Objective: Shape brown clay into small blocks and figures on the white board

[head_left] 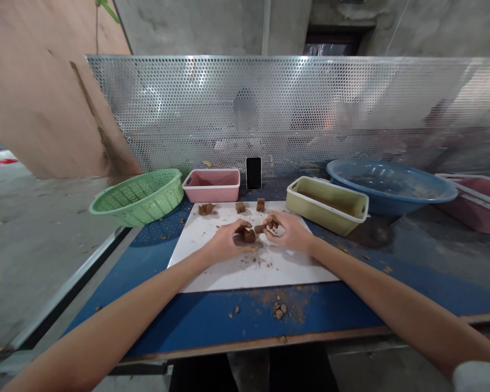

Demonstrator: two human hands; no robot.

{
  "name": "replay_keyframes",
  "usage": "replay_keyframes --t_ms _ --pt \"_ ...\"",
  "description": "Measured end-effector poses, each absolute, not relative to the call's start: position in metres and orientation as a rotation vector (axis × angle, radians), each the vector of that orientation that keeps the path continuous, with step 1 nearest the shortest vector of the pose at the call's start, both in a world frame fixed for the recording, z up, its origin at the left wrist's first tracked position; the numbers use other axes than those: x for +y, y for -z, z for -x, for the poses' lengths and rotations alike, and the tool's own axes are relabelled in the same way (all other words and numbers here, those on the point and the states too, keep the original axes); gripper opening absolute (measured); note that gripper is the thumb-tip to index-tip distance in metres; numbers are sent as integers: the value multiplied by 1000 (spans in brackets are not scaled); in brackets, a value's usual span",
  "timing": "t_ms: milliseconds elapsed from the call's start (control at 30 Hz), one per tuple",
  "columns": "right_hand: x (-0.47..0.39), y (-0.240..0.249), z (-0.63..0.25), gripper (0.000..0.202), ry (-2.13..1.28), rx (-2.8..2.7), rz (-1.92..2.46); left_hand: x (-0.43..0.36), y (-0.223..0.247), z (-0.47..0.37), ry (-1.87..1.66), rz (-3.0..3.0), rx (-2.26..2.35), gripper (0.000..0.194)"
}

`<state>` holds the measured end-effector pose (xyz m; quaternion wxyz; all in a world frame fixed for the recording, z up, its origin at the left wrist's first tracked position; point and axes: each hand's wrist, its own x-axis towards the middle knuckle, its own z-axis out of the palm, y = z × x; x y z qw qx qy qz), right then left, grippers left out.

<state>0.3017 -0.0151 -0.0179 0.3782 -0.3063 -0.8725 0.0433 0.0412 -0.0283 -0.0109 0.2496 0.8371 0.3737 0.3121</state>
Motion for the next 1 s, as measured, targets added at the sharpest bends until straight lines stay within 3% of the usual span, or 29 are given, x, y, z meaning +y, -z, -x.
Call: replay_keyframes --t_ms 233,467,700,1000 --pt "-1 12 -324 7 -227 -2415 990 -28 12 -40 -979 -2177 927 37" --pt "1 8 -323 29 -111 -2573 991 -27 11 -41 -1034 -2202 928 26" --pt "0 9 -321 14 -221 -2534 1005 -28 8 -42 -1021 -2188 970 23" --pt "-3 6 -316 15 -149 -2645 1012 -27 10 -42 -1048 -2181 996 22"
